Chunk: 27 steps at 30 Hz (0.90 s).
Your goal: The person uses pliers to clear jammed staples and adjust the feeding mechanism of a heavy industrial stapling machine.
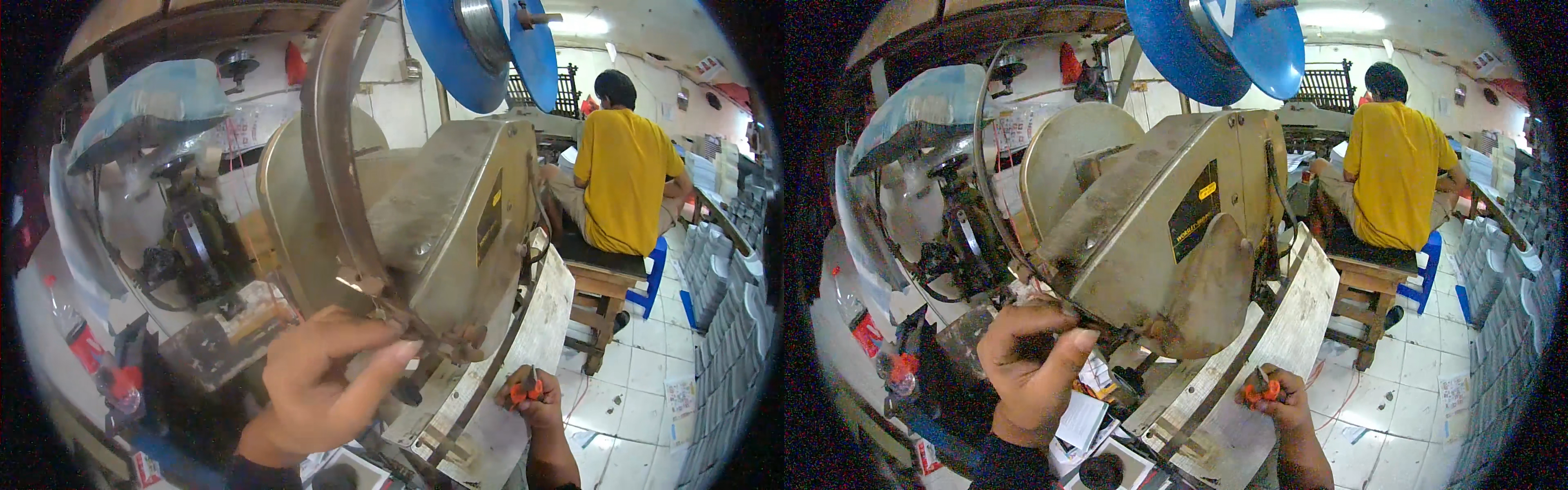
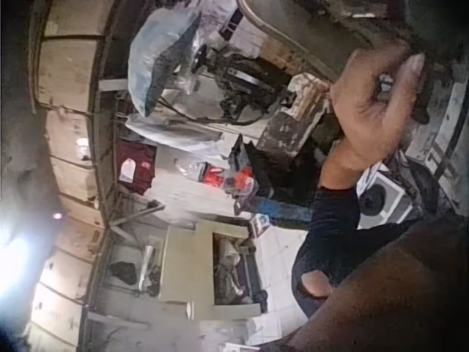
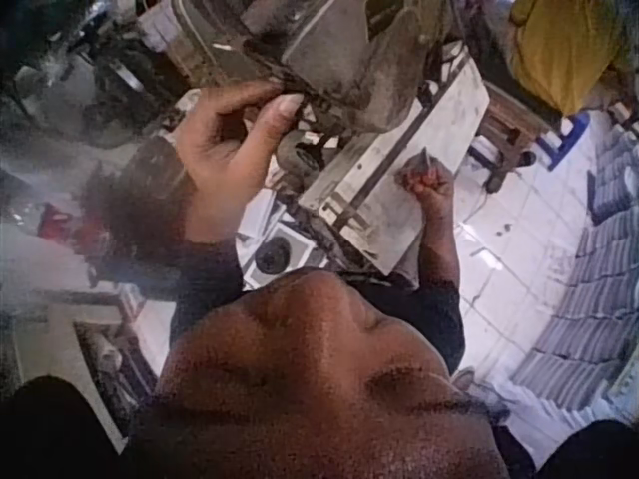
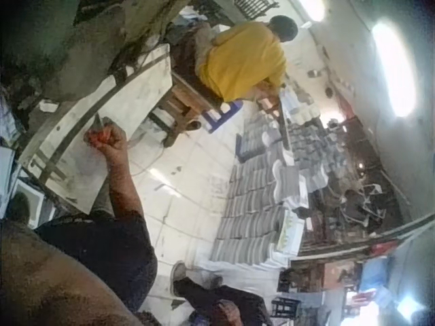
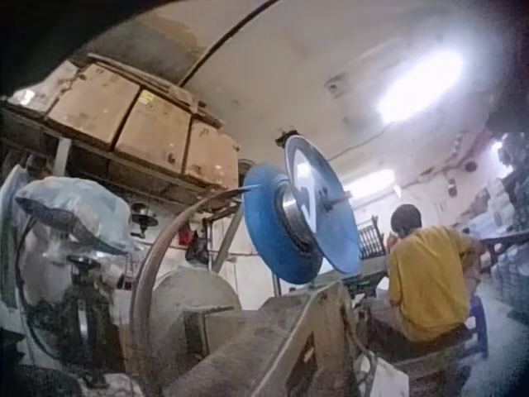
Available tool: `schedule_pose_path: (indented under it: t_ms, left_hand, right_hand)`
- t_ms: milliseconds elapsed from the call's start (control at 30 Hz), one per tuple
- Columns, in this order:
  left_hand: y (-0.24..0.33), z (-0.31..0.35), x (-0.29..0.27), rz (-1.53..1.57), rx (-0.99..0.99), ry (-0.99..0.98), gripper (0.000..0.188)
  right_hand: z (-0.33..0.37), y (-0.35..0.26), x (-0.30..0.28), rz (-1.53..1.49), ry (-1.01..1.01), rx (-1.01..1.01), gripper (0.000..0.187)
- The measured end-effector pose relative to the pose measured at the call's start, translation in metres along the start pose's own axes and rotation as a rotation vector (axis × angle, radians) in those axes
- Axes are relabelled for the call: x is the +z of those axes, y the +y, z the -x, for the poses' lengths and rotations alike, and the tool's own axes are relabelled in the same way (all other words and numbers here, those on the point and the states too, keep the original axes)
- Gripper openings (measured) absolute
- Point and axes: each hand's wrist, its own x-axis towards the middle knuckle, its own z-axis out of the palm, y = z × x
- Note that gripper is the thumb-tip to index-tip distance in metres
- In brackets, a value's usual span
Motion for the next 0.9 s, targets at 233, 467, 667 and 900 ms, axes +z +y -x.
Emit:
schedule_pose_path:
  t_ms: [233, 467, 667, 900]
  left_hand:
    - [-0.002, 0.006, 0.007, 0.094, -0.096, 0.150, 0.018]
    - [0.001, 0.009, 0.007, 0.129, -0.126, 0.134, 0.021]
    - [0.000, 0.006, 0.008, 0.062, -0.076, 0.133, 0.022]
    - [0.001, 0.005, 0.006, -0.018, -0.018, 0.094, 0.018]
  right_hand:
    - [0.003, -0.004, -0.005, -0.023, -0.027, 0.084, 0.021]
    - [0.004, -0.002, -0.008, -0.019, -0.014, 0.100, 0.022]
    - [0.001, 0.004, -0.008, -0.021, -0.001, 0.011, 0.034]
    - [0.002, -0.004, 0.001, -0.006, 0.075, 0.071, 0.035]
